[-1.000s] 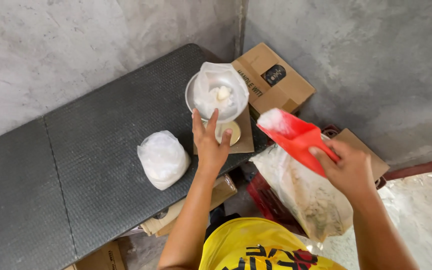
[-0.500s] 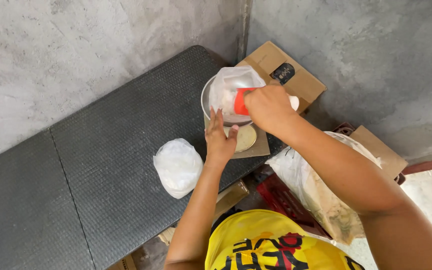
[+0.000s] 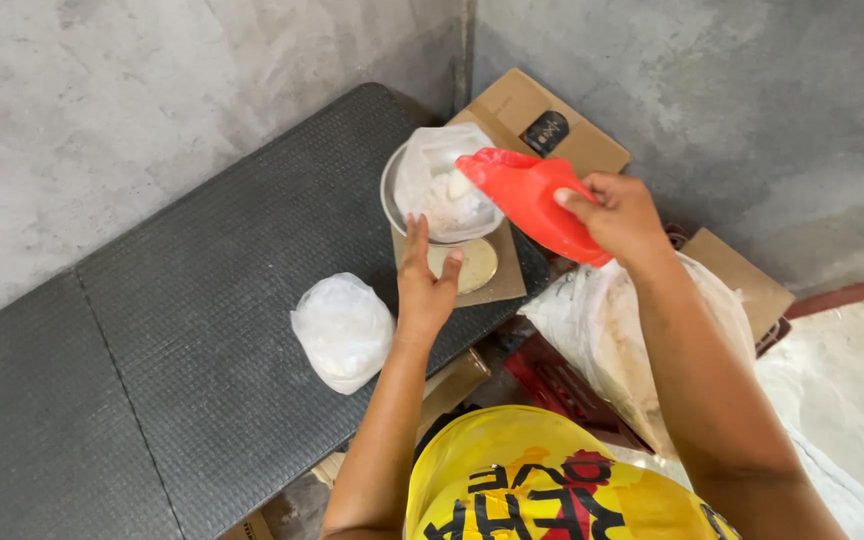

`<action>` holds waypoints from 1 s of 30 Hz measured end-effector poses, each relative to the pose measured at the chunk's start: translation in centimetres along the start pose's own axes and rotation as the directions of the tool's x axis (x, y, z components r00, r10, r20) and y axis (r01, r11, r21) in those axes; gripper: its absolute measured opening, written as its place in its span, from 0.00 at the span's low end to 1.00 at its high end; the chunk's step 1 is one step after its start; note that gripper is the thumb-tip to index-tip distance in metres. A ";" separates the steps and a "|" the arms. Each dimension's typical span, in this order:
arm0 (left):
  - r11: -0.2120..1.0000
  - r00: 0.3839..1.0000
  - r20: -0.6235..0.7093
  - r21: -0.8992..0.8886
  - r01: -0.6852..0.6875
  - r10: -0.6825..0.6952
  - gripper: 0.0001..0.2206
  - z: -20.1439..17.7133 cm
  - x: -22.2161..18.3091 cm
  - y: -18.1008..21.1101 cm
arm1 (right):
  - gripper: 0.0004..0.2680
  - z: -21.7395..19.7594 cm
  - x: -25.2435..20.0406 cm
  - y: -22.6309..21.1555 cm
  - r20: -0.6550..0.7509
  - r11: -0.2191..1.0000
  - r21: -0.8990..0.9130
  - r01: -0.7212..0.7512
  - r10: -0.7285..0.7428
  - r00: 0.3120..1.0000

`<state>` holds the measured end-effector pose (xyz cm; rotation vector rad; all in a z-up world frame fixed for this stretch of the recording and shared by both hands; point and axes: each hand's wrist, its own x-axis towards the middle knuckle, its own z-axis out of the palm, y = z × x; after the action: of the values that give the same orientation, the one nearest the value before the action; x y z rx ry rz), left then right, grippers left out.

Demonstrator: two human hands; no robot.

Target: Weighing a white powder on a scale and transferring it into small plastic bags.

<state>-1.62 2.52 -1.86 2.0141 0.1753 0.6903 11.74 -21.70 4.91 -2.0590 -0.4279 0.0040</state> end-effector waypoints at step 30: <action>-0.293 0.174 0.803 -0.396 0.870 -0.570 0.55 22.0 -24.7 1.3 | 0.09 -5.3 -29.9 23.4 -0.094 0.908 -0.076 -0.412 0.405 0.909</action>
<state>-10.52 -24.45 -18.87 0.4775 0.7145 -0.4680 -8.36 -45.57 -17.29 -2.2002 0.0601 0.1605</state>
